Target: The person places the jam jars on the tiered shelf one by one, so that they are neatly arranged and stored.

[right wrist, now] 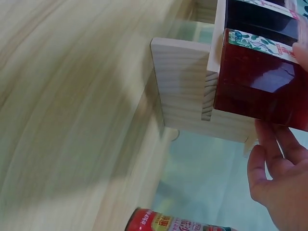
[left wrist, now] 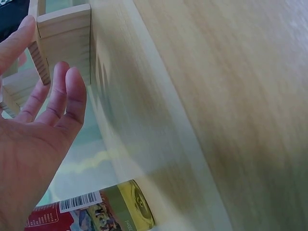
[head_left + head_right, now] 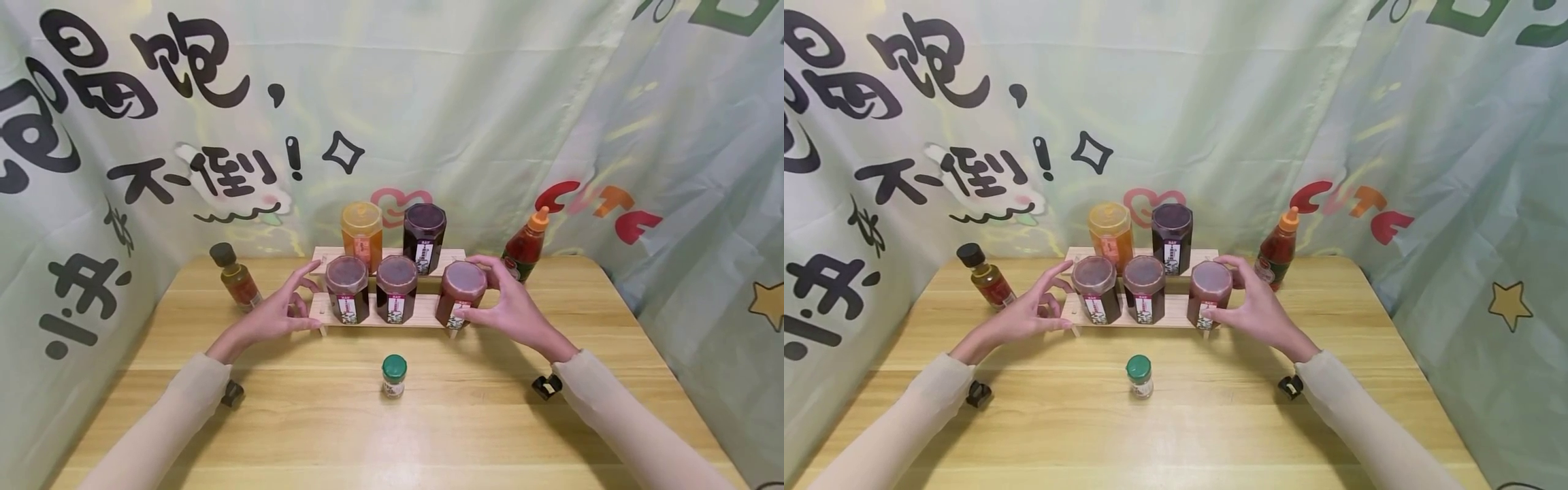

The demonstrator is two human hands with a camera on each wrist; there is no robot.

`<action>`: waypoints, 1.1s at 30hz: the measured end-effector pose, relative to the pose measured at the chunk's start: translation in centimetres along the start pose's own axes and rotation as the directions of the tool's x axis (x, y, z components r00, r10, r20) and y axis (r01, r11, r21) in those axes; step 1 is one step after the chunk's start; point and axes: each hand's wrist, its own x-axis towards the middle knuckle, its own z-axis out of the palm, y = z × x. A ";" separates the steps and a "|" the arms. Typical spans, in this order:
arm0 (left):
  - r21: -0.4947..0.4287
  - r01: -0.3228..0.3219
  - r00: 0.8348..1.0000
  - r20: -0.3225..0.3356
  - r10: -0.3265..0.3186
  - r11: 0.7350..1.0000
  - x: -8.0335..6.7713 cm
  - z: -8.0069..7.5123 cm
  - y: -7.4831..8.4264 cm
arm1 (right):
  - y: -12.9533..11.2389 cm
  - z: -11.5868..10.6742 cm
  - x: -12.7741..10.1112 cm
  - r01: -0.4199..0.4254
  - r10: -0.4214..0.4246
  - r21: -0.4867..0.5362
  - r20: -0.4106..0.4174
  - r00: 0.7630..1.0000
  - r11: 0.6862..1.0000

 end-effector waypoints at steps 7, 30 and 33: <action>0.004 0.001 1.000 -0.007 -0.001 1.000 -0.1 -0.4 0.1 | 0.5 0.6 0.6 0.043 -0.043 -0.008 -0.007 0.999 0.999; -0.018 0.007 1.000 0.008 -0.007 1.000 -0.2 -0.5 0.2 | 1.3 1.5 1.6 0.072 -0.071 -0.019 0.006 0.997 0.997; -0.019 0.011 1.000 0.008 -0.010 1.000 -0.2 -0.5 0.2 | 1.2 1.6 1.6 0.050 -0.050 -0.017 0.004 0.999 0.999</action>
